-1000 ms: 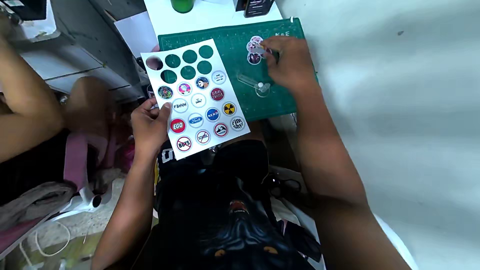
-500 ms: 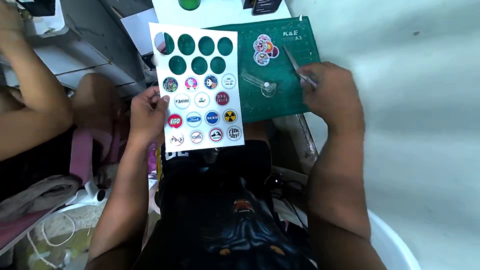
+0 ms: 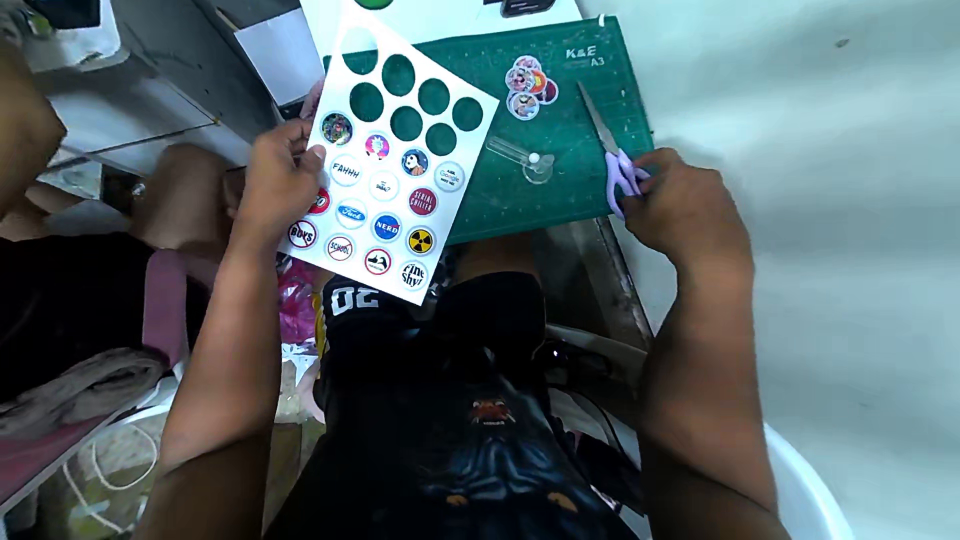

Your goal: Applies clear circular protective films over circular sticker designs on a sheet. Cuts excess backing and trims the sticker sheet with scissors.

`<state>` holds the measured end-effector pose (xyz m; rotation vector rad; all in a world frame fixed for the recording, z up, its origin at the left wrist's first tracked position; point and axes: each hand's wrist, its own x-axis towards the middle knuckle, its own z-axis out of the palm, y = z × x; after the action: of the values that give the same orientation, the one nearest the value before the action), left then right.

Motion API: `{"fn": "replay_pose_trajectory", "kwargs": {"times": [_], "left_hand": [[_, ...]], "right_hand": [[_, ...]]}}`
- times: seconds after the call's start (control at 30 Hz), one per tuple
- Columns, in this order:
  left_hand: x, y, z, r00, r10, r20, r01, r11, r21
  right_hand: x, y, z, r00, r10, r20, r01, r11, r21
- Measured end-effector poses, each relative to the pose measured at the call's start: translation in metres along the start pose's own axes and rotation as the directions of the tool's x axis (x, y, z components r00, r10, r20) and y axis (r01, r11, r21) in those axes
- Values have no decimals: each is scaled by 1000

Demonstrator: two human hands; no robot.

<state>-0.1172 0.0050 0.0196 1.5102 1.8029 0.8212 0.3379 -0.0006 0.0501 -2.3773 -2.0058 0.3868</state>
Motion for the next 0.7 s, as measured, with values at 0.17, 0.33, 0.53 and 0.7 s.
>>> {"fn": "replay_pose_trajectory", "kwargs": {"times": [0.17, 0.33, 0.53, 0.7], "left_hand": [[-35, -26, -2, 986, 27, -165, -8, 993, 117], [-139, -36, 20, 973, -131, -192, 109, 987, -119], [-194, -36, 61, 860, -256, 440, 396, 880, -263], [-199, -14, 130, 876, 83, 476, 332, 612, -718]], "right_hand": [[2, -1, -14, 996, -33, 79, 37, 998, -43], [6, 1, -12, 991, -22, 129, 33, 996, -88], [5, 14, -13, 989, -30, 145, 13, 993, 119], [-13, 11, -8, 979, -203, 11, 162, 812, 561]]}}
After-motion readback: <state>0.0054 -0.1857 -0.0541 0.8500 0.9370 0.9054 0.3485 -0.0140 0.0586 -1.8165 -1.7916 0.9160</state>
